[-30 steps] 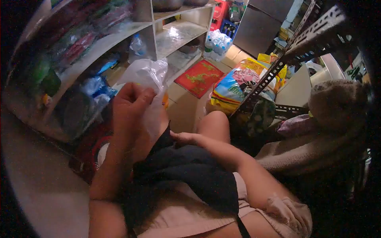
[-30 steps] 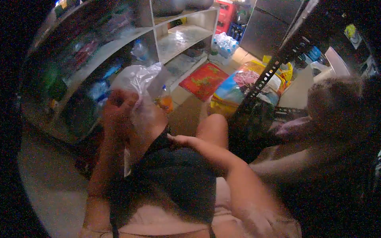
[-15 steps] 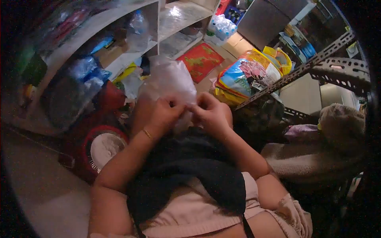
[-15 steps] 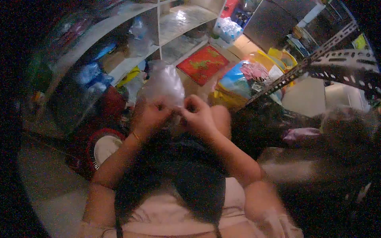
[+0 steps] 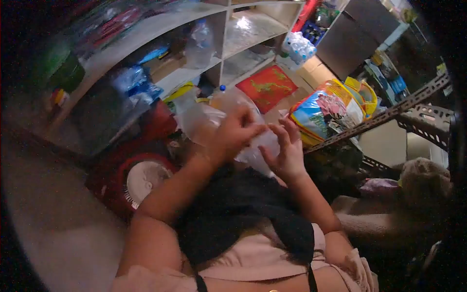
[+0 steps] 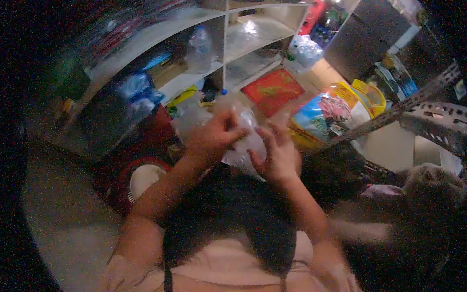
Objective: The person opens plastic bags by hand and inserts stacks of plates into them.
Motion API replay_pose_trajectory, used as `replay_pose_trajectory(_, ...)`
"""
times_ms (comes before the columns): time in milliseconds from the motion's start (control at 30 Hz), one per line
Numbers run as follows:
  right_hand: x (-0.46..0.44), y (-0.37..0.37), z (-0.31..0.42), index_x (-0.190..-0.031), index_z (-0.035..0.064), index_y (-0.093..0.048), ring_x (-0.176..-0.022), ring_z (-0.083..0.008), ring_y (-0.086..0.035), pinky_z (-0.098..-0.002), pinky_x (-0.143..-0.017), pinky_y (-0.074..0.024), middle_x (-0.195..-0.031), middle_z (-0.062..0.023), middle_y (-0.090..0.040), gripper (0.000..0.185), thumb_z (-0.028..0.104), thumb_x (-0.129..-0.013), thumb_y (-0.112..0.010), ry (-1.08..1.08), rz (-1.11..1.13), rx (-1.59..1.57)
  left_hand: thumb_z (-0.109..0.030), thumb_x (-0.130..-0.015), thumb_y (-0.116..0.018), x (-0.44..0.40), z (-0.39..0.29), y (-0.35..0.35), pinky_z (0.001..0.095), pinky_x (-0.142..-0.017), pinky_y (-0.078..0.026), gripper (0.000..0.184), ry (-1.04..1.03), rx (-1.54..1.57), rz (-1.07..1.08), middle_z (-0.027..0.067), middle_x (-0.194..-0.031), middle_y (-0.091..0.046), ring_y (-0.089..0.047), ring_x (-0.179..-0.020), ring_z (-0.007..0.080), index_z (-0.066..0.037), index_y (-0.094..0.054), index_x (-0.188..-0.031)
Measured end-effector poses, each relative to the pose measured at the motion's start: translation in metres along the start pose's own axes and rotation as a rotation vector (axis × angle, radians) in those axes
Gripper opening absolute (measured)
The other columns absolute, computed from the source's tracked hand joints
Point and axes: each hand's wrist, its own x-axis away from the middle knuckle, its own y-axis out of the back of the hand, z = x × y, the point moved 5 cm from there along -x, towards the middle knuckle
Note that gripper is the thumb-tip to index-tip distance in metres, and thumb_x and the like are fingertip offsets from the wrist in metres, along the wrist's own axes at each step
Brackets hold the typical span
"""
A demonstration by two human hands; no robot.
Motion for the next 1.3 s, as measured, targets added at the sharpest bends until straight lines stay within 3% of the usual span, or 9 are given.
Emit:
replay_pose_trajectory(133, -0.003, -0.021, -0.06, -0.107, 0.0039, -0.059, -0.092, -0.0337, -0.06, -0.0372, -0.08, -0.049, -0.101, -0.015, -0.062, 0.041, 0.002, -0.068, -0.068, -0.138, 0.08, -0.03, -0.021, -0.078, -0.074, 0.008, -0.014, -0.017, 0.0326, -0.068, -0.047, 0.034, -0.421, -0.191, -0.046, 0.0066, -0.085, -0.052, -0.057, -0.081, 0.0167, -0.008, -0.05, -0.099)
replay_pose_trajectory(400, -0.011, 0.013, -0.006, -0.096, 0.0053, -0.054, -0.092, -0.0256, -0.063, -0.0343, -0.074, -0.0535, -0.103, -0.017, -0.061, 0.014, -0.002, -0.084, -0.054, -0.915, 0.098, -1.971, -0.013, -0.072, -0.074, 0.007, 0.093, 0.067, 0.0411, -0.069, -0.049, 0.035, -0.323, -0.714, -0.572, 0.0179, -0.092, -0.061, -0.062, -0.082, 0.0344, -0.006, -0.051, -0.098)
replay_pose_trajectory(500, -0.022, 0.013, -0.037, -0.097, 0.0068, -0.058, -0.1, -0.0257, -0.06, -0.0364, -0.081, -0.0515, -0.113, -0.0172, -0.058, 0.018, -0.003, -0.082, -0.056, -0.159, 0.372, -1.862, -0.016, -0.071, -0.077, 0.036, 0.126, 0.095, 0.0375, -0.07, -0.049, 0.036, -0.069, -0.433, -0.309, 0.0166, -0.095, -0.062, -0.062, -0.082, 0.0307, -0.006, -0.055, -0.098)
replay_pose_trajectory(633, -0.012, -0.049, -0.116, -0.113, 0.0066, -0.056, -0.093, -0.0223, -0.059, -0.0331, -0.075, -0.0504, -0.103, -0.0107, -0.059, 0.036, 0.001, -0.078, -0.064, -0.574, 0.222, -0.975, -0.023, -0.065, -0.084, 0.091, 0.158, 0.162, 0.0361, -0.079, -0.049, 0.054, -0.019, -0.434, -0.35, 0.0135, -0.102, -0.063, -0.061, -0.089, 0.0284, -0.011, -0.06, -0.112)
replay_pose_trajectory(700, -0.01, -0.053, -0.117, -0.115, 0.0061, -0.056, -0.099, -0.0239, -0.059, -0.0349, -0.079, -0.05, -0.108, -0.0123, -0.06, 0.037, 0.0, -0.079, -0.063, -0.647, 0.208, -1.02, -0.025, -0.065, -0.083, 0.132, 0.164, 0.198, 0.0411, -0.086, -0.048, 0.054, 0.091, -1.239, -0.589, 0.0139, -0.106, -0.063, -0.06, -0.098, 0.0308, -0.013, -0.06, -0.113)
replay_pose_trajectory(767, -0.026, -0.044, -0.089, -0.107, 0.0036, -0.062, -0.106, -0.035, -0.058, -0.0374, -0.091, -0.0467, -0.113, -0.0172, -0.059, 0.03, -0.005, -0.079, -0.057, -0.036, 0.273, -0.157, -0.025, -0.066, -0.081, 0.161, 0.183, 0.225, 0.0445, -0.092, -0.046, 0.054, 0.243, -1.546, -0.659, 0.0145, -0.11, -0.062, -0.059, -0.104, 0.033, -0.013, -0.06, -0.114)
replay_pose_trajectory(867, -0.044, -0.035, -0.056, -0.109, 0.0044, -0.062, -0.106, -0.0355, -0.058, -0.0372, -0.09, -0.0472, -0.115, -0.0172, -0.059, 0.032, -0.004, -0.078, -0.059, -0.076, 0.284, -0.121, -0.022, -0.071, -0.075, 0.173, 0.212, 0.258, 0.0455, -0.092, -0.046, 0.046, 0.461, -1.328, -0.436, 0.0167, -0.116, -0.06, -0.057, -0.109, 0.0366, -0.013, -0.06, -0.114)
replay_pose_trajectory(1167, -0.086, -0.04, -0.032, -0.125, 0.0071, -0.053, -0.117, -0.037, -0.052, -0.039, -0.098, -0.044, -0.124, -0.0172, -0.055, 0.058, -0.006, -0.068, -0.062, -0.059, 0.4, -0.289, -0.014, -0.082, -0.062, 0.173, 0.1, 0.281, 0.0487, -0.084, -0.047, 0.02, 0.329, -1.026, -0.76, 0.0206, -0.102, -0.064, -0.059, -0.099, 0.0414, -0.007, -0.06, -0.101)
replay_pose_trajectory(1300, -0.1, -0.043, -0.019, -0.124, 0.0065, -0.054, -0.117, -0.0348, -0.053, -0.0383, -0.099, -0.0439, -0.124, -0.0176, -0.055, 0.06, -0.004, -0.066, -0.064, -0.024, 0.399, -0.282, -0.013, -0.084, -0.063, 0.187, -0.014, 0.256, 0.0463, -0.075, -0.049, 0.016, -0.254, -1.102, -1.191, 0.0186, -0.096, -0.066, -0.063, -0.087, 0.0409, -0.005, -0.06, -0.097)
